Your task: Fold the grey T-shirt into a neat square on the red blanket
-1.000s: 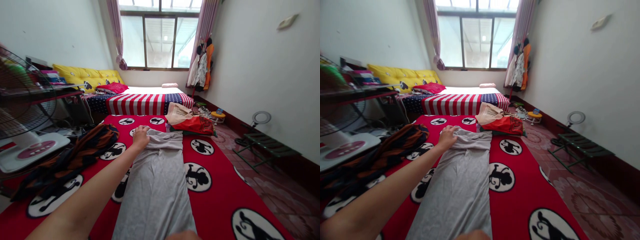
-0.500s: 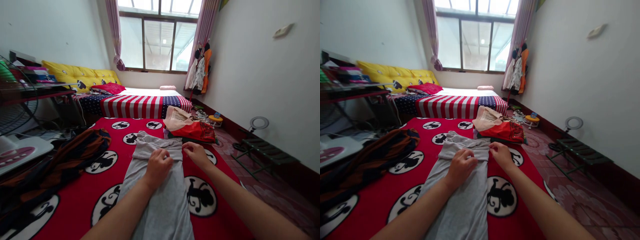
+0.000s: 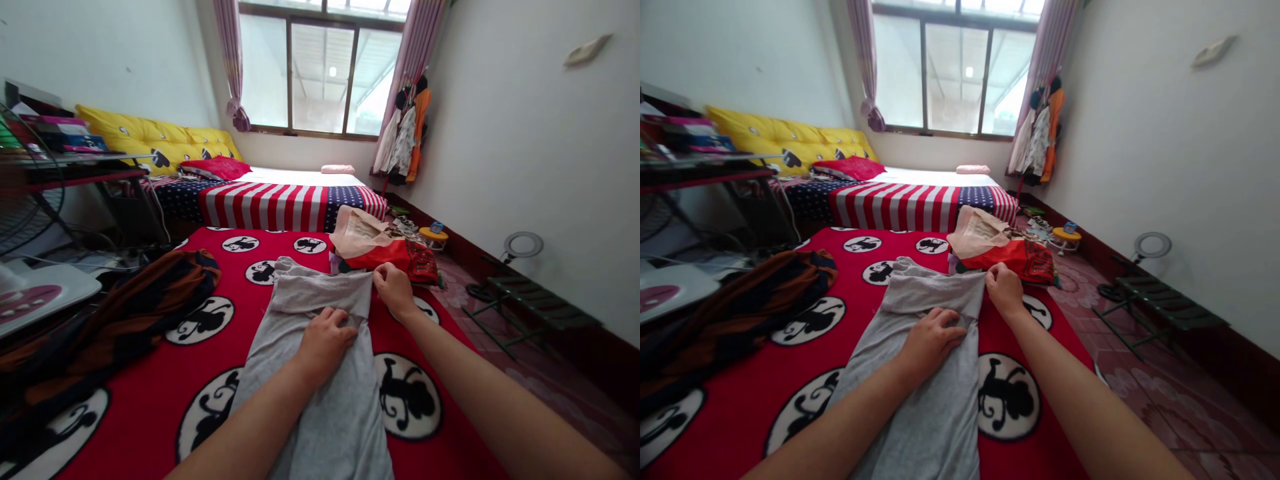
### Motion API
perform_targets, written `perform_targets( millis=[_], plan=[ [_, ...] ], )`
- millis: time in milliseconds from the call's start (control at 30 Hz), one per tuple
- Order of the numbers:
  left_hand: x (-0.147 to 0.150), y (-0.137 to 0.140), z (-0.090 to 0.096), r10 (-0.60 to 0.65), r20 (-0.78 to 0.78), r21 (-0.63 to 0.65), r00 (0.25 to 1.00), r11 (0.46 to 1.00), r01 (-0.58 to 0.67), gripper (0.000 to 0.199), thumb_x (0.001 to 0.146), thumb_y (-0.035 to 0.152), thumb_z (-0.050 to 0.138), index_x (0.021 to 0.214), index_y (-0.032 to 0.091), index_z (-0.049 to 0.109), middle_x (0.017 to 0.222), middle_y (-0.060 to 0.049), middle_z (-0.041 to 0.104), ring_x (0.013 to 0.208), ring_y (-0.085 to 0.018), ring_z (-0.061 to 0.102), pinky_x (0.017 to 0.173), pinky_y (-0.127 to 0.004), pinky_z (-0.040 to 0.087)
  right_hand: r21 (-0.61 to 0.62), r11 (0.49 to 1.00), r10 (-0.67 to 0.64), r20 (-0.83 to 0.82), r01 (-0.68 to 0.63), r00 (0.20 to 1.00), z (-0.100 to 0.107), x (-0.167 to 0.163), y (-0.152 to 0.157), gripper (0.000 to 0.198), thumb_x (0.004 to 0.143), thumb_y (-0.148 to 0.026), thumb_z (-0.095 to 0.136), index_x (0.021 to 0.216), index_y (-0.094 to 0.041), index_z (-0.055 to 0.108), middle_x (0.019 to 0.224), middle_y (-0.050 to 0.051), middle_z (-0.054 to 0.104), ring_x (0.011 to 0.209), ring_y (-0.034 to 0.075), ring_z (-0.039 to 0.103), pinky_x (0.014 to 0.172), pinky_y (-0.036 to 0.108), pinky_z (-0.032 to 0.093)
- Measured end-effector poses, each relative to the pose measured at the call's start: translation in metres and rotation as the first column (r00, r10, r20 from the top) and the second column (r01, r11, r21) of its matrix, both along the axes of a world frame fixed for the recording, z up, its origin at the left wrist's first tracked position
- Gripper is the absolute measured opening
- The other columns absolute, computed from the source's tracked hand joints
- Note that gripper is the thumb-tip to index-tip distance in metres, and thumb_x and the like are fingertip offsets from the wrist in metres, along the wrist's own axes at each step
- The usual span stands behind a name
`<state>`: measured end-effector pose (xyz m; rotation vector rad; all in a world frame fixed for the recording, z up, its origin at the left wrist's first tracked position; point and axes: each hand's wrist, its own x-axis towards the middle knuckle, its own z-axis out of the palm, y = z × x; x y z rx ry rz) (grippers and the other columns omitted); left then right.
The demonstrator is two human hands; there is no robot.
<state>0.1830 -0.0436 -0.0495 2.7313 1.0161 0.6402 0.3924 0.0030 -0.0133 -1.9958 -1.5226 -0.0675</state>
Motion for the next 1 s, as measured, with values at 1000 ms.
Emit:
perform_targets(
  millis=[1000],
  plan=[
    [-0.008,0.001,0.002,0.067,0.074,0.014,0.995,0.998,-0.068,0.027,0.08,0.038,0.068,0.103,0.023,0.069,0.117,-0.007,0.062,0.109,-0.027,0.053,0.091,-0.043,0.041,-0.015,0.922,0.387,0.077,-0.387,0.919,-0.015,-0.004,-0.034,0.022,0.088,-0.037,0.054,0.097,-0.023,0.069,0.085,0.002,0.07,0.076,0.017,0.065,0.069,0.025,0.044]
  ],
)
